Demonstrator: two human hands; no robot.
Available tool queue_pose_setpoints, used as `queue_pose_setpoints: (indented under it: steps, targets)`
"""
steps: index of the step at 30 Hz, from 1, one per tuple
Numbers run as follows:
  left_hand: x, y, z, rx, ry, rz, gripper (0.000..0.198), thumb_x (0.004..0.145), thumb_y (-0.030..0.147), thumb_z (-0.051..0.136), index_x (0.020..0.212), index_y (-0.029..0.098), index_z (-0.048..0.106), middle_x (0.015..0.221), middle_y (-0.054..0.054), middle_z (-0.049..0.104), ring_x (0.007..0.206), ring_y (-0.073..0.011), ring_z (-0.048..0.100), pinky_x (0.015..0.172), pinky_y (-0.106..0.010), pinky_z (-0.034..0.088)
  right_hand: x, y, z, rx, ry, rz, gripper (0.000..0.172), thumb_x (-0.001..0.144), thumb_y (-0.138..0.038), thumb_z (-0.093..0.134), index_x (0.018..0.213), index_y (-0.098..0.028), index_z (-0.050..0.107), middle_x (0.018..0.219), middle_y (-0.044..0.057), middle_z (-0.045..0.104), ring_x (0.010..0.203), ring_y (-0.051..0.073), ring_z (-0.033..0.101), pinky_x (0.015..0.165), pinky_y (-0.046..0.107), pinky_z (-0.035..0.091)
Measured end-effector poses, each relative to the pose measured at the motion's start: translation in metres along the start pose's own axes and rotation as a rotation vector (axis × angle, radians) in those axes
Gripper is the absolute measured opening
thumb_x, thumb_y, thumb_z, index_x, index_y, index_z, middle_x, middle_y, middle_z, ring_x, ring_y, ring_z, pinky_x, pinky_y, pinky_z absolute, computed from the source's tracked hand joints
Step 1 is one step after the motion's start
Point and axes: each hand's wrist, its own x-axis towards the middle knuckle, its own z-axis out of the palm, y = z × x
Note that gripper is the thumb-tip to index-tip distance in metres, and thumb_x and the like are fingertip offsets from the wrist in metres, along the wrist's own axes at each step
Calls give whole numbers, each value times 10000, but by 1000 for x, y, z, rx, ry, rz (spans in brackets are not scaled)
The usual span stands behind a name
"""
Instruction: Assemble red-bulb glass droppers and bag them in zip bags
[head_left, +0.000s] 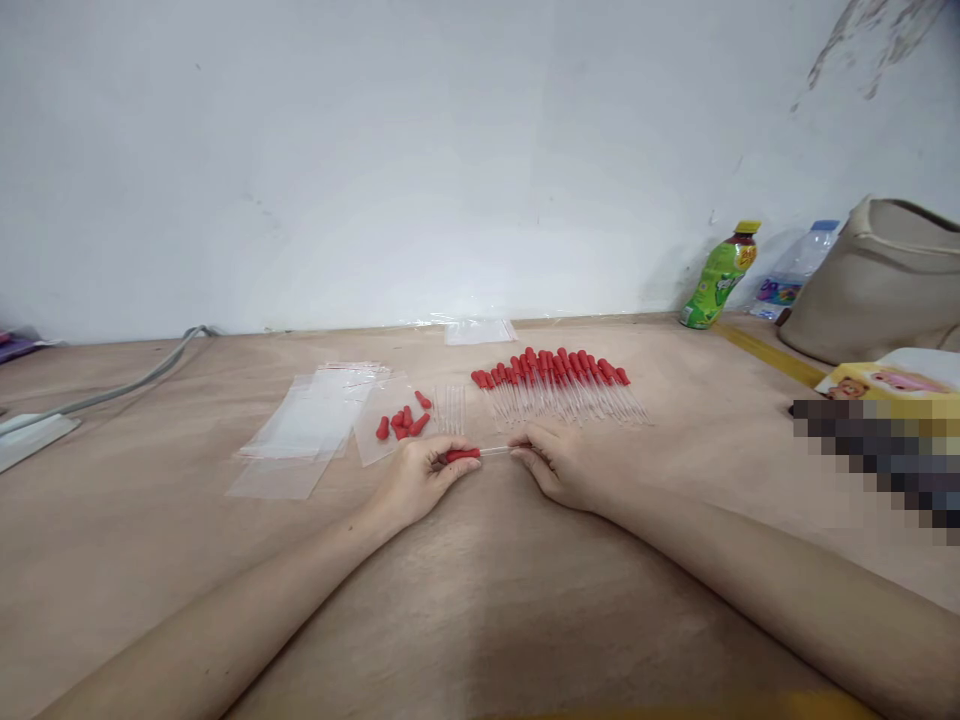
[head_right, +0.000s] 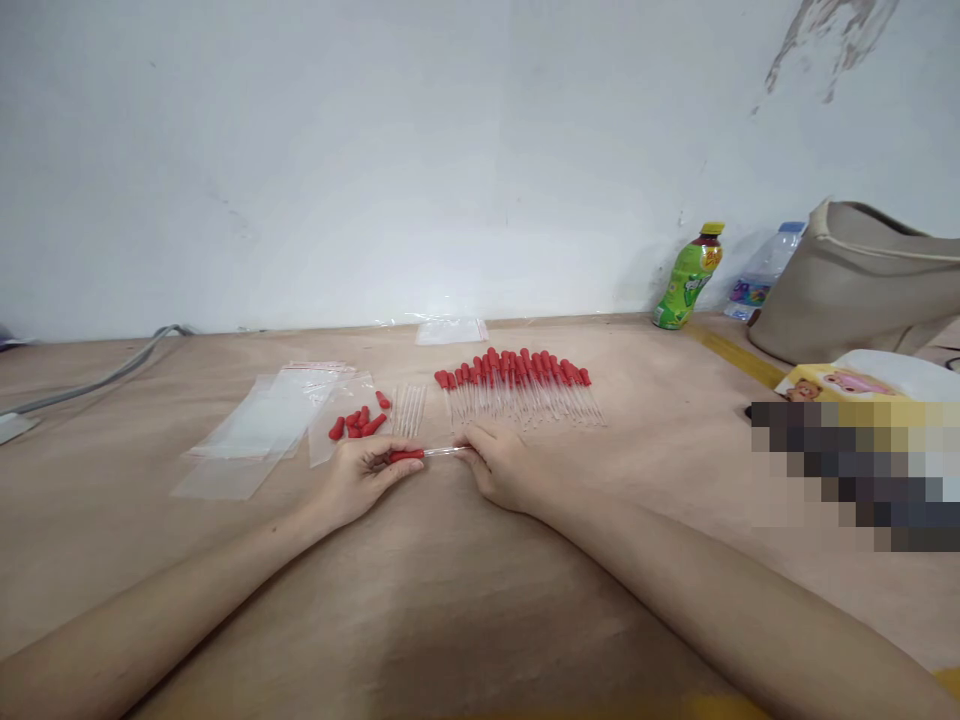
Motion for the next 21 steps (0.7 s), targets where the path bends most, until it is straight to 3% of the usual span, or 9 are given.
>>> queue_pose_setpoints:
  steps: [10, 21]
  targets:
    - [-1, 5, 1, 71, -43, 59, 170, 752, 301, 581, 835, 177, 664, 799, -37, 669, 724, -165, 597, 652, -263, 466, 1, -6, 4, -158, -45, -58, 182, 847, -195, 391, 756, -165, 546, 675, 14, 601, 602, 119, 497, 667, 294, 293]
    - [-1, 3, 2, 81, -63, 58, 183, 764, 309, 564, 855, 180, 657, 821, -40, 671, 740, -168, 599, 666, -270, 470, 3, -8, 8, -167, -195, 44, 264, 860, -211, 374, 624, -171, 487, 552, -19, 536, 492, 95, 407, 643, 275, 270]
